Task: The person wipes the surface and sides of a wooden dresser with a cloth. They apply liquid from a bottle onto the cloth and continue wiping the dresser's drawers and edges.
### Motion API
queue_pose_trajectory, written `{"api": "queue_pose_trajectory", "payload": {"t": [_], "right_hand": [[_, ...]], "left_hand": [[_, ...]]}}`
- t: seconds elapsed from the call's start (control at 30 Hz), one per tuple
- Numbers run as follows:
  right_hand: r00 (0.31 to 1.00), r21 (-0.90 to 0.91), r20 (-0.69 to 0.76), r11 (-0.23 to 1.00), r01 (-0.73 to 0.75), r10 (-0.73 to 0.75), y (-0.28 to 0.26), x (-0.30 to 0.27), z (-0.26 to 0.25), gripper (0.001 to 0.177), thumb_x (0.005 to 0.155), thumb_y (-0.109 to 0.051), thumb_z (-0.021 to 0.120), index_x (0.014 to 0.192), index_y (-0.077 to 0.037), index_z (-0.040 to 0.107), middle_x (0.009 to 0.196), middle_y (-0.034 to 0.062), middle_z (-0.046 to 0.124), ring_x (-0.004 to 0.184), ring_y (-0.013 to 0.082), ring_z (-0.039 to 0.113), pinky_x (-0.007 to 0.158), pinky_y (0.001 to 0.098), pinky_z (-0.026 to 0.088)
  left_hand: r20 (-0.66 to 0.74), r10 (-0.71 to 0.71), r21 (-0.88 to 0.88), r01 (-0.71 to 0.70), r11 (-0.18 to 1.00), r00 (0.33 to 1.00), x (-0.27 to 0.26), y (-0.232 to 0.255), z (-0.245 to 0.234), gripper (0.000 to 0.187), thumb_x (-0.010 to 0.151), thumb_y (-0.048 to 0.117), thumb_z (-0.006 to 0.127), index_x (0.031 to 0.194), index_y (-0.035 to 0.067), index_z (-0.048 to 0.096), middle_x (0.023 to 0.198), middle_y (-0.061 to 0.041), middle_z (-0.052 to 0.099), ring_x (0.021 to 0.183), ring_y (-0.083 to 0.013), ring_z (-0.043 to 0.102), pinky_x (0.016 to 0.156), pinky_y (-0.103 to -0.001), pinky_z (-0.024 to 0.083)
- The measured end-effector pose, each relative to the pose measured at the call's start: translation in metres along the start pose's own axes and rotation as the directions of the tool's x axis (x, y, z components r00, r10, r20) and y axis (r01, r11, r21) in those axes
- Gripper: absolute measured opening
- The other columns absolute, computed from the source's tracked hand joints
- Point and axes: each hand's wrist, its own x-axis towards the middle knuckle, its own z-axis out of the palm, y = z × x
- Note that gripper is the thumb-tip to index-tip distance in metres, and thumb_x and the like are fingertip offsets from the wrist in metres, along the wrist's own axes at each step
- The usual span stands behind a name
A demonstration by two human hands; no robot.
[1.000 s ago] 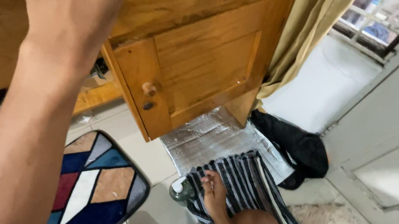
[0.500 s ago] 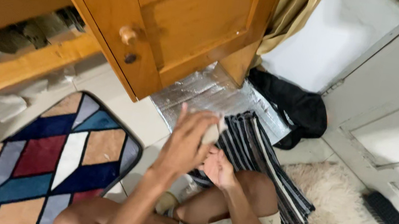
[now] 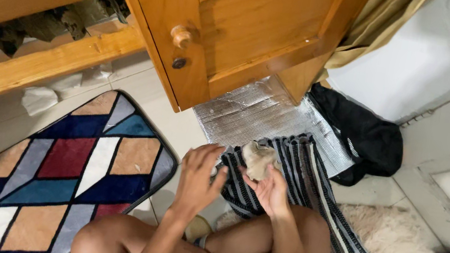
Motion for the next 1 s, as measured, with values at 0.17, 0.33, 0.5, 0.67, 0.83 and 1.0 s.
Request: {"api": "queue_pose_trajectory", "payload": {"t": [0.17, 0.33, 0.5, 0.67, 0.83, 1.0], "right_hand": [[0.963, -0.255, -0.27, 0.964, -0.074, 0.002, 0.022, 0.018, 0.005, 0.05, 0.098, -0.03, 0.056, 0.138, -0.001, 0.051, 0.132, 0.0179, 0.063, 0.116, 0.0295, 0.066, 0.103, 0.0466, 0.053], [0.964, -0.305, -0.25, 0.952, 0.009, -0.089, 0.061, 0.041, -0.021, 0.038, 0.098, -0.023, 0.064, 0.128, 0.0, 0.061, 0.124, 0.011, 0.067, 0.111, 0.0168, 0.066, 0.099, 0.0345, 0.05], [0.987, -0.222, -0.128, 0.973, 0.062, -0.092, 0.069, 0.039, -0.018, 0.035, 0.104, -0.024, 0.062, 0.125, 0.003, 0.061, 0.121, 0.012, 0.069, 0.111, 0.0196, 0.066, 0.099, 0.0355, 0.049], [0.998, -0.141, -0.056, 0.99, 0.022, -0.03, 0.058, 0.035, 0.013, 0.042, 0.105, -0.031, 0.054, 0.128, 0.005, 0.061, 0.126, 0.0146, 0.069, 0.116, 0.0224, 0.065, 0.101, 0.0384, 0.049], [0.999, -0.154, -0.01, 0.987, 0.044, -0.046, 0.053, 0.025, 0.034, 0.046, 0.104, -0.027, 0.052, 0.139, 0.004, 0.052, 0.139, 0.0136, 0.061, 0.132, 0.0218, 0.056, 0.114, 0.038, 0.04], [1.0, -0.108, 0.01, 0.994, 0.02, -0.019, 0.05, 0.018, 0.042, 0.049, 0.107, -0.03, 0.047, 0.142, 0.005, 0.051, 0.142, 0.0144, 0.06, 0.134, 0.0235, 0.054, 0.116, 0.0399, 0.036]], "left_hand": [[-0.001, -0.147, -0.129, 0.146, 0.981, 0.989, -0.024, -0.04, 0.024, 0.032, 0.097, 0.021, 0.061, 0.126, 0.008, 0.069, 0.129, -0.016, 0.066, 0.118, -0.0371, 0.059, 0.103, -0.046, 0.044], [0.024, -0.195, -0.377, 0.19, 0.907, 0.98, -0.037, -0.074, 0.047, 0.03, 0.105, 0.021, 0.053, 0.123, 0.009, 0.074, 0.122, -0.013, 0.071, 0.116, -0.0331, 0.063, 0.1, -0.04, 0.049], [0.029, -0.375, -0.583, 0.321, 0.747, 0.927, -0.047, -0.104, 0.076, 0.04, 0.101, 0.024, 0.057, 0.134, 0.001, 0.058, 0.128, -0.017, 0.064, 0.121, -0.0279, 0.058, 0.105, -0.04, 0.045], [0.165, -0.418, -0.741, 0.392, 0.544, 0.893, -0.052, -0.116, 0.098, 0.055, 0.101, 0.03, 0.053, 0.142, -0.006, 0.047, 0.135, -0.017, 0.06, 0.124, -0.0225, 0.056, 0.107, -0.035, 0.041], [0.223, -0.465, -0.75, 0.455, 0.479, 0.857, -0.045, -0.104, 0.1, 0.052, 0.099, 0.029, 0.054, 0.139, -0.004, 0.049, 0.128, -0.015, 0.063, 0.115, -0.0213, 0.059, 0.099, -0.033, 0.047], [0.218, -0.46, -0.753, 0.448, 0.483, 0.861, -0.035, -0.091, 0.095, 0.046, 0.1, 0.024, 0.053, 0.137, -0.003, 0.052, 0.123, -0.014, 0.065, 0.108, -0.022, 0.059, 0.094, -0.034, 0.048]]}}
